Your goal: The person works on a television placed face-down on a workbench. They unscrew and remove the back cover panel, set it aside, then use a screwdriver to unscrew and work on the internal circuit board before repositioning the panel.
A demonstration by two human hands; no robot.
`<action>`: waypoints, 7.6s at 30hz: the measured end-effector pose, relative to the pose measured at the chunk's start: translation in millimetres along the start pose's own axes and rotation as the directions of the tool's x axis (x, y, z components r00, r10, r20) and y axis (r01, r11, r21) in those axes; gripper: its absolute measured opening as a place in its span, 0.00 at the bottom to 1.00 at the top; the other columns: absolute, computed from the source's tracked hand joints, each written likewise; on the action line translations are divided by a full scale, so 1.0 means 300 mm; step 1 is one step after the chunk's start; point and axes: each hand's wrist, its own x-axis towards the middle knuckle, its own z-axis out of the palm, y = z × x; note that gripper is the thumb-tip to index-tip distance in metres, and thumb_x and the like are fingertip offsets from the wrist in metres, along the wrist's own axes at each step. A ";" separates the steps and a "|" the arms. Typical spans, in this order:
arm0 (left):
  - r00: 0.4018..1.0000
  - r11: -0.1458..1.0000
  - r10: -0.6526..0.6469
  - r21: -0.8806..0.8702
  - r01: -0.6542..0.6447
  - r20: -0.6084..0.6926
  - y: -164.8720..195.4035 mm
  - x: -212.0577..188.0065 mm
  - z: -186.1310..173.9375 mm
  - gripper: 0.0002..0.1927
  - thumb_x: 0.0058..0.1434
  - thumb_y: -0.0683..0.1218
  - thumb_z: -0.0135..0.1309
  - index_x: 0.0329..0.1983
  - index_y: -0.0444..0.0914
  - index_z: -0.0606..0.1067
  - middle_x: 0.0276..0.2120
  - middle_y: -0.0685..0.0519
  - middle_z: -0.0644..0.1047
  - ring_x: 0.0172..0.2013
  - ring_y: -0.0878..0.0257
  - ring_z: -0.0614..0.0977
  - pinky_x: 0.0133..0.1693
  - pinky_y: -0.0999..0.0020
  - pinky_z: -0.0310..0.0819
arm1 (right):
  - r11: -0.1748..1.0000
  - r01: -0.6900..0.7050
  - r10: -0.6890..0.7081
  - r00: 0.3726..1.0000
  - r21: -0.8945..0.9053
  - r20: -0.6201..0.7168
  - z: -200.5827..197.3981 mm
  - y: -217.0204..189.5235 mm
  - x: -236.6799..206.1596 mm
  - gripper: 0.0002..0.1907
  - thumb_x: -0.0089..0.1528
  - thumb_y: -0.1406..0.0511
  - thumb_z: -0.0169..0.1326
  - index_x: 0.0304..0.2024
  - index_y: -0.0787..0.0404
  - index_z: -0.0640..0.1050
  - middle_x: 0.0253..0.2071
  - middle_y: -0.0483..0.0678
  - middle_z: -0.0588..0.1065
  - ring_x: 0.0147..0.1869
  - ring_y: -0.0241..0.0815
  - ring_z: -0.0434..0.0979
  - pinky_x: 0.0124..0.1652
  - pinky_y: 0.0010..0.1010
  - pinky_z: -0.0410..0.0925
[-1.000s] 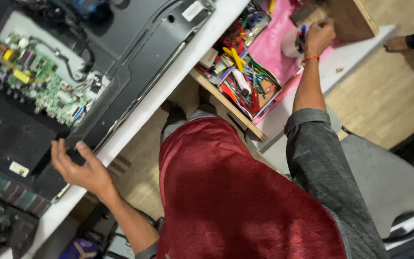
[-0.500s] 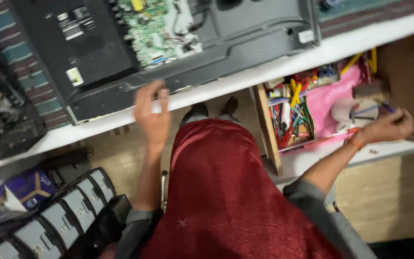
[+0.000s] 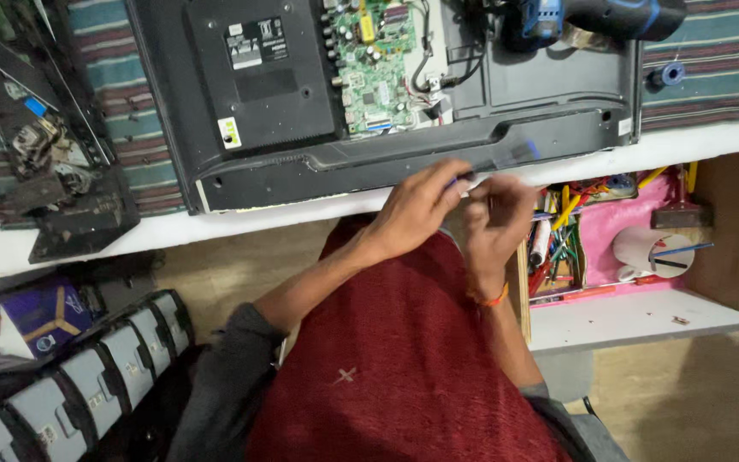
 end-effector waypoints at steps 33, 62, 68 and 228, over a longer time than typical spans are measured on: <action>0.566 0.902 0.331 0.429 0.044 -0.755 -0.185 0.541 -0.909 0.23 0.75 0.50 0.59 0.28 0.33 0.67 0.22 0.53 0.63 0.27 0.67 0.62 0.30 0.66 0.59 | 0.944 0.190 -0.181 0.982 0.270 -0.056 0.393 0.118 0.785 0.16 0.69 0.67 0.44 0.58 0.70 0.67 0.50 0.55 0.76 0.49 0.41 0.79 0.44 0.29 0.74; 0.610 1.000 -0.001 -0.014 -0.016 -0.793 -0.531 0.886 -0.884 0.19 0.77 0.48 0.53 0.32 0.32 0.67 0.26 0.58 0.68 0.30 0.72 0.64 0.34 0.71 0.60 | 0.988 0.005 0.011 0.995 -0.154 0.101 0.502 0.428 0.915 0.06 0.63 0.76 0.64 0.40 0.71 0.79 0.39 0.53 0.78 0.41 0.40 0.78 0.42 0.28 0.70; 0.623 0.999 -0.027 0.002 0.046 -0.781 -0.531 0.884 -0.879 0.18 0.78 0.47 0.52 0.33 0.32 0.68 0.26 0.58 0.68 0.30 0.72 0.64 0.34 0.71 0.59 | 0.978 0.016 0.009 0.993 -0.207 0.121 0.510 0.420 0.933 0.06 0.62 0.77 0.65 0.40 0.71 0.79 0.38 0.54 0.78 0.40 0.42 0.80 0.41 0.29 0.71; 0.637 0.999 -0.041 -0.009 0.053 -0.770 -0.495 0.878 -0.872 0.22 0.82 0.47 0.51 0.30 0.32 0.67 0.24 0.56 0.65 0.27 0.71 0.61 0.32 0.70 0.54 | 0.965 -0.087 0.127 0.980 -0.248 0.152 0.489 0.421 0.911 0.08 0.63 0.76 0.65 0.42 0.70 0.78 0.42 0.56 0.79 0.42 0.44 0.80 0.39 0.28 0.72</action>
